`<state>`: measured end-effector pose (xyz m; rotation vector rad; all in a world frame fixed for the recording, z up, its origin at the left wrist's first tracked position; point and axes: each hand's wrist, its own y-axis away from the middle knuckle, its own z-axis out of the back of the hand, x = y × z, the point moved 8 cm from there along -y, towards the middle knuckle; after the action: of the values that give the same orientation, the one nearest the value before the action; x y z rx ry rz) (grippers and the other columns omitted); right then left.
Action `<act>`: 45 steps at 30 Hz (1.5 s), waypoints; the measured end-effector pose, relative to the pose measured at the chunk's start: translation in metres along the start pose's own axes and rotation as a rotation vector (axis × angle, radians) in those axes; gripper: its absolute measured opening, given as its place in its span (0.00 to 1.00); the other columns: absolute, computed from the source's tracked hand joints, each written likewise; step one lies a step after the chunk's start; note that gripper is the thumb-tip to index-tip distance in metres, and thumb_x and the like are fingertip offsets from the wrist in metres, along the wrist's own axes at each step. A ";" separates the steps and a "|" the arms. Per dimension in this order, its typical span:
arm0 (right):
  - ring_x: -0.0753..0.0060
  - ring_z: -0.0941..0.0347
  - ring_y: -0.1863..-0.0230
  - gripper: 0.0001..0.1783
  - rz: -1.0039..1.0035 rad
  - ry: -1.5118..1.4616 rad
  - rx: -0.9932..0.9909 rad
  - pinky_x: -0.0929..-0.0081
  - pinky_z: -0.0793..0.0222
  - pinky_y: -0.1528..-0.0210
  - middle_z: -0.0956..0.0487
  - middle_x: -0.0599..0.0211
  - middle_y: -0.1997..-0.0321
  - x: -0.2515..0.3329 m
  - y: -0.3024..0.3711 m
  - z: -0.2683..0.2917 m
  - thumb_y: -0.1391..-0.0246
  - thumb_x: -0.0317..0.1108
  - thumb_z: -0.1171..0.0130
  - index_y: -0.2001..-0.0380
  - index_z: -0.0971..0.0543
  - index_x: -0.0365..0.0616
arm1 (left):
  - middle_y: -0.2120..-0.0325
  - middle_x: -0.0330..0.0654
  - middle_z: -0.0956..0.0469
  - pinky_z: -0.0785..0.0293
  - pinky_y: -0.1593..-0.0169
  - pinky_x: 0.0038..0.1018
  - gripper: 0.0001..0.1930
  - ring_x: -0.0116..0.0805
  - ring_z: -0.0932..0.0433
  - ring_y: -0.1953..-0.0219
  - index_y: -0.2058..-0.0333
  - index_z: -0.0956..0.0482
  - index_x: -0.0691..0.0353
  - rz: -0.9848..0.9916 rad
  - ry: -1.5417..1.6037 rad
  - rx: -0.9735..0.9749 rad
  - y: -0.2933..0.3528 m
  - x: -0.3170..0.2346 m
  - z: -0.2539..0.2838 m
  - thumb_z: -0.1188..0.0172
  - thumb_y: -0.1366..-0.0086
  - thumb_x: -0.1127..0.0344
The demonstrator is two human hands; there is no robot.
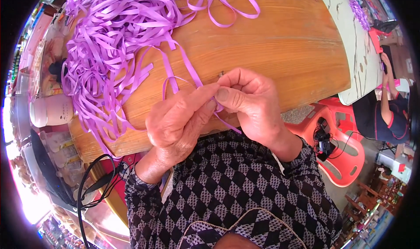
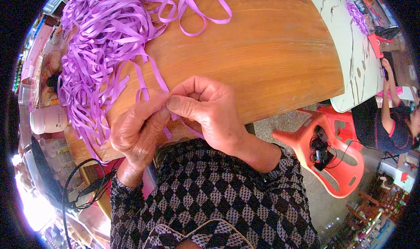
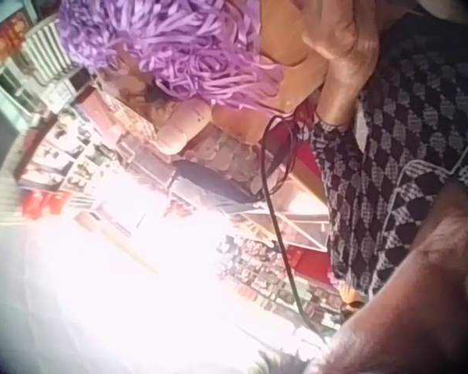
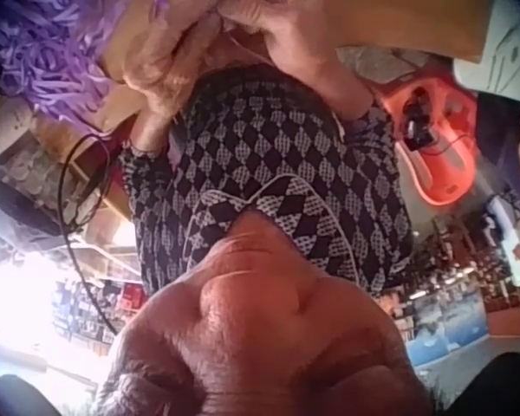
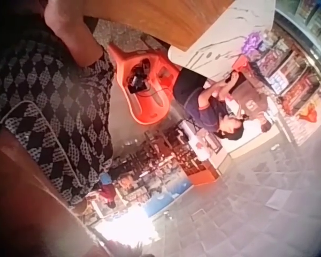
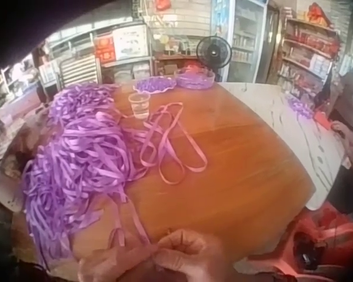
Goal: The person ties knots in purple ribbons by hand, pulling each ribbon through a loop and tightening it before setting it aside on the wooden table.
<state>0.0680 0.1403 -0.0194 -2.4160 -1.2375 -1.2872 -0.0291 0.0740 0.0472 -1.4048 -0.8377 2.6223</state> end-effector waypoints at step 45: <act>0.75 0.30 0.60 0.04 0.333 0.411 0.036 0.77 0.34 0.58 0.26 0.59 0.61 0.020 0.011 -0.001 0.55 0.17 0.44 0.73 0.25 0.33 | 0.77 0.35 0.26 0.40 0.75 0.11 0.07 0.15 0.33 0.76 0.65 0.25 0.67 0.717 0.735 0.064 0.014 0.030 -0.024 0.47 0.38 0.69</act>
<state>0.0810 0.1444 -0.0012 -2.0699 -0.7084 -1.5282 -0.0250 0.0806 0.0072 -2.7553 -0.1581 2.0898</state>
